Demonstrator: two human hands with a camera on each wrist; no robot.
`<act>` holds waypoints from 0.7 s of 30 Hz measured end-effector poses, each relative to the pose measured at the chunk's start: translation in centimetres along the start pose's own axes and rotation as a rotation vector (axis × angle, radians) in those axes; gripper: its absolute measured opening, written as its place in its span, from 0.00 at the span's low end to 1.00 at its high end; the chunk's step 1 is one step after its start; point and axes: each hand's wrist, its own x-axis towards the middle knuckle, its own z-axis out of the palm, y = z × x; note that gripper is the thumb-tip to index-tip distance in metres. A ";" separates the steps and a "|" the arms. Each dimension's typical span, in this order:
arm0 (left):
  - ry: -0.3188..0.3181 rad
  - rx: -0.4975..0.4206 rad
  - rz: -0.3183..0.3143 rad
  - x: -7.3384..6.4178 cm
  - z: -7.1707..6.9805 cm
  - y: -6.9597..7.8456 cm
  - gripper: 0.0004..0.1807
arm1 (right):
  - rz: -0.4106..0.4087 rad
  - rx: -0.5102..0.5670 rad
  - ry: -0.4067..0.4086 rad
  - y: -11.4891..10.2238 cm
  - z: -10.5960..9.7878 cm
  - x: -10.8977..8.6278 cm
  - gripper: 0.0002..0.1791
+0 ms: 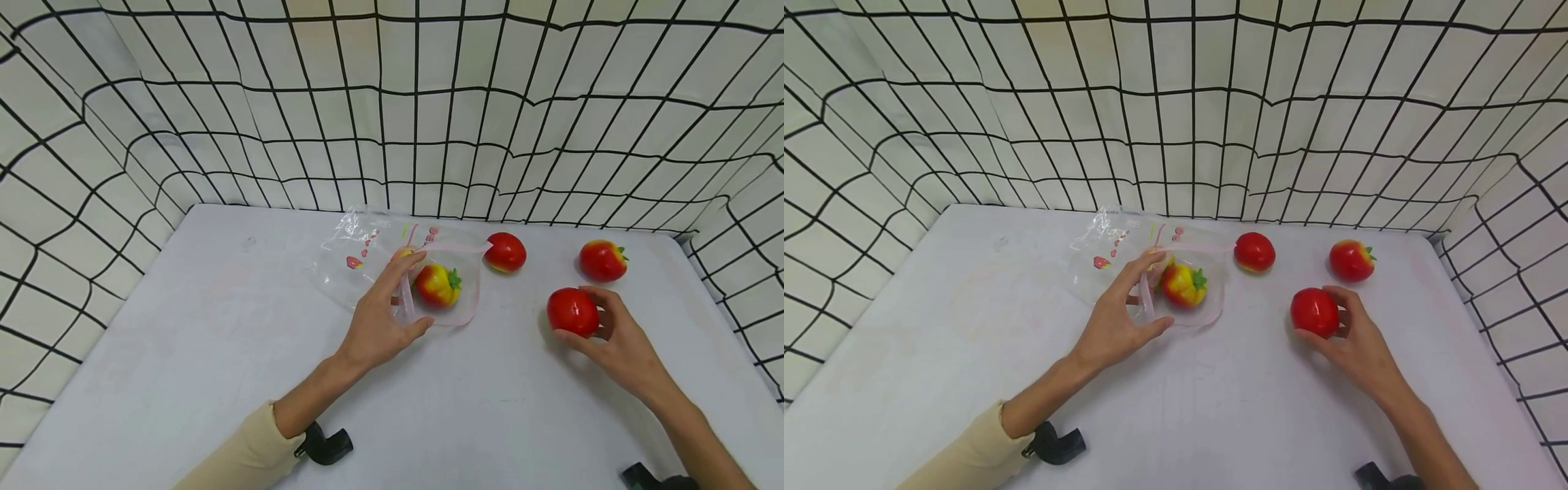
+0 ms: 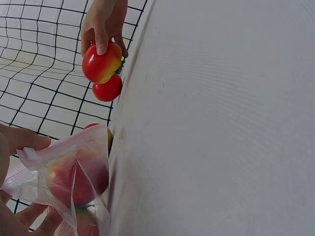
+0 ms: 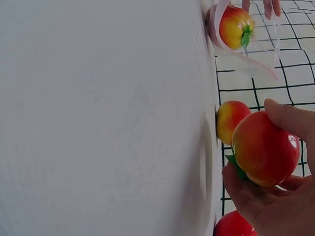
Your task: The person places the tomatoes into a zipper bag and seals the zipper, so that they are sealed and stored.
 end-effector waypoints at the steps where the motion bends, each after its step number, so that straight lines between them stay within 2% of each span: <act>1: 0.000 0.000 0.000 0.0 0.0 0.0 0.51 | 0.005 0.002 -0.008 -0.1 0.1 0.1 0.52; 6: -0.002 0.001 0.007 0.0 0.0 0.1 0.51 | 0.007 0.012 -0.030 -0.4 0.5 0.4 0.52; 13: -0.004 0.015 -0.012 -0.2 0.0 0.1 0.51 | -0.063 0.024 -0.023 -0.8 1.5 0.7 0.51; 21: -0.004 0.014 0.002 0.0 0.3 0.1 0.51 | -0.073 0.017 -0.047 -2.1 2.2 1.2 0.51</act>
